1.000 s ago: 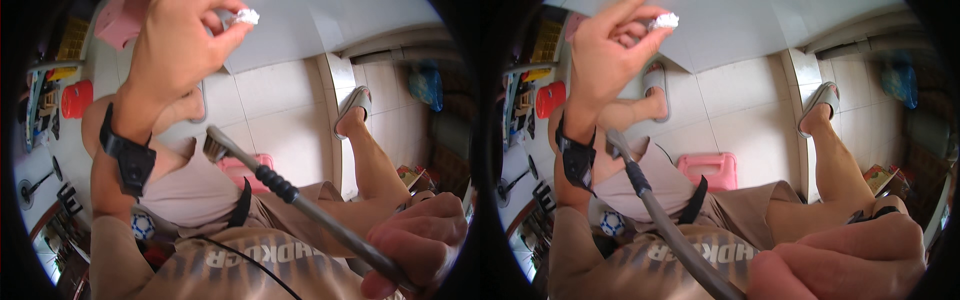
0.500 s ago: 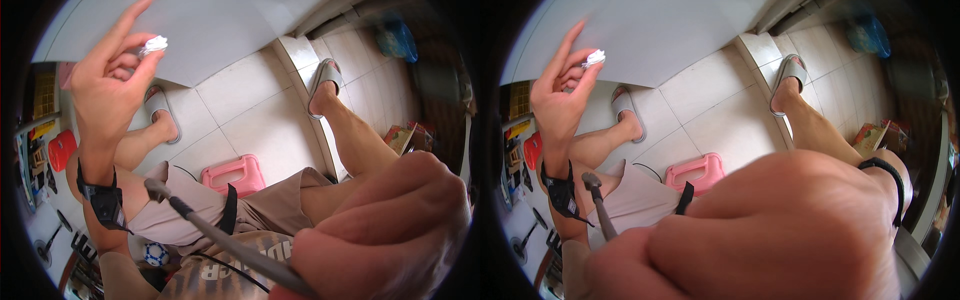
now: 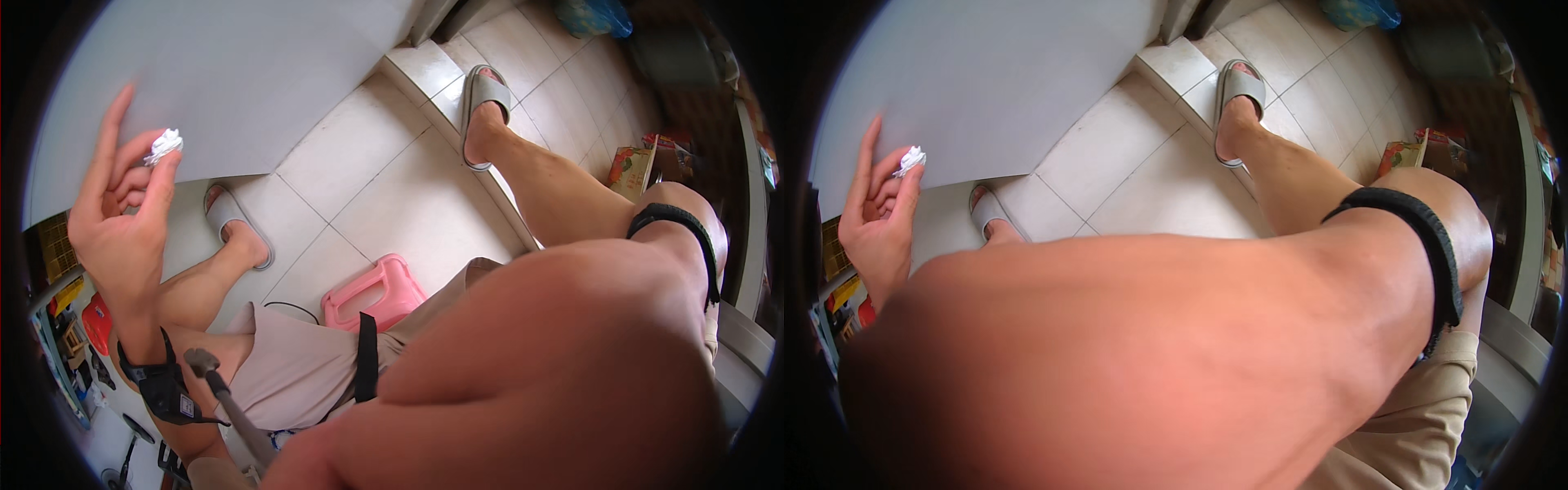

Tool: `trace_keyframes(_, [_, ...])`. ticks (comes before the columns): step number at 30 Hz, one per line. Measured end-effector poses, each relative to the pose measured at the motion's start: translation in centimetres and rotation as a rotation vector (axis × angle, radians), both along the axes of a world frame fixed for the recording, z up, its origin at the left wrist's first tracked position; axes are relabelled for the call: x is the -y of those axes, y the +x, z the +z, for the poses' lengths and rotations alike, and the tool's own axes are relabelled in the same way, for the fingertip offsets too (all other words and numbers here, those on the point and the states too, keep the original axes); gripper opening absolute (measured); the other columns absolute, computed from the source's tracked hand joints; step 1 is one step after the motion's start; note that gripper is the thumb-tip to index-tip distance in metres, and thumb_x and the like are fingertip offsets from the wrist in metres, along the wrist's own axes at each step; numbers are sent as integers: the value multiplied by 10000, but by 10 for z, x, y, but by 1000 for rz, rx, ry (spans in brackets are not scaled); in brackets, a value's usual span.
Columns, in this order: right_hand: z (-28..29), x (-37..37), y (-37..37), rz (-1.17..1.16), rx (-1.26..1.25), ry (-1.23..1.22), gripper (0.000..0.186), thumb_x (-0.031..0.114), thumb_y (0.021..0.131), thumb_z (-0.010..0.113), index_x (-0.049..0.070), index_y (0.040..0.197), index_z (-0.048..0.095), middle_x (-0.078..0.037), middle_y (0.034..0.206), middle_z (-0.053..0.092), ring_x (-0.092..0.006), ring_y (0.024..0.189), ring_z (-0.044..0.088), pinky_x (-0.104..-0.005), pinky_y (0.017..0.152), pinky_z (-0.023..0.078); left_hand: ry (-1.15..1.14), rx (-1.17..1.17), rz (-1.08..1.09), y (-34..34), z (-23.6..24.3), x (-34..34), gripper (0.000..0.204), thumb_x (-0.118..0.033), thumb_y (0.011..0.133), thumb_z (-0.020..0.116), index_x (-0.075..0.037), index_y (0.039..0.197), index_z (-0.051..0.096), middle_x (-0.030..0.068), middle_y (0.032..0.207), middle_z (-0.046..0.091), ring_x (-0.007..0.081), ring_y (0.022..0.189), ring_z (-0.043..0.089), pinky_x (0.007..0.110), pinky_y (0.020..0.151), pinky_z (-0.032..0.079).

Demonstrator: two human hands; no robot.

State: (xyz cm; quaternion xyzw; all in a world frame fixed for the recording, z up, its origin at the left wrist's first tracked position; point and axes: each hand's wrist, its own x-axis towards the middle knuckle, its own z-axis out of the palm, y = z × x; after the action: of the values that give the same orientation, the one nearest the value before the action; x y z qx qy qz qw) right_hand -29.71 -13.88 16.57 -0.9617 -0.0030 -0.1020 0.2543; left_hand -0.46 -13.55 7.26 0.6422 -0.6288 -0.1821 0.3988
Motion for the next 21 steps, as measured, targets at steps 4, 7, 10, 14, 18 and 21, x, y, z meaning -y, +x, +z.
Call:
trace_keyframes(4, [-6,-4,8,24,19,15,521,557,892,690,68,1060,631,-48,790,619,-183,621,582,-340,519,462,27,61,6,12,-6,-1,619,90,897,714,-84,1472,567,53,1037,734,-9,691,515,128,643,437])
trace_keyframes(7, [-6,-3,2,-12,12,4,521,544,897,689,60,1082,634,-54,795,622,-187,625,591,-342,518,469,30,20,-45,18,-13,3,613,85,912,703,-85,1483,556,49,1050,730,-15,714,504,124,671,433])
trace_keyframes(10, [-1,20,-11,-47,7,0,522,531,903,687,52,1104,638,-60,801,625,-190,629,600,-344,516,477,79,12,-43,35,-13,1,606,77,933,687,-81,1498,535,54,1083,726,-15,738,493,122,697,433])
trace_keyframes(14, [10,21,-16,-58,8,7,524,514,910,685,42,1132,642,-68,809,629,-195,634,612,-347,514,487,54,140,-116,48,-24,7,594,60,952,680,-82,1507,522,68,1131,719,-11,742,483,123,716,442])
trace_keyframes(18, [16,-13,-4,-3,68,50,527,497,918,683,31,1161,646,-76,817,633,-200,639,624,-350,511,497,76,40,-47,50,-27,9,589,57,954,678,-96,1503,532,70,1137,717,-16,760,502,121,723,447])
trace_keyframes(21, [15,-22,0,7,89,47,530,484,923,681,23,1183,650,-81,822,636,-203,643,633,-352,510,504,87,56,-19,29,-21,8,594,59,949,680,-106,1501,536,66,1120,720,-13,753,511,123,715,452])
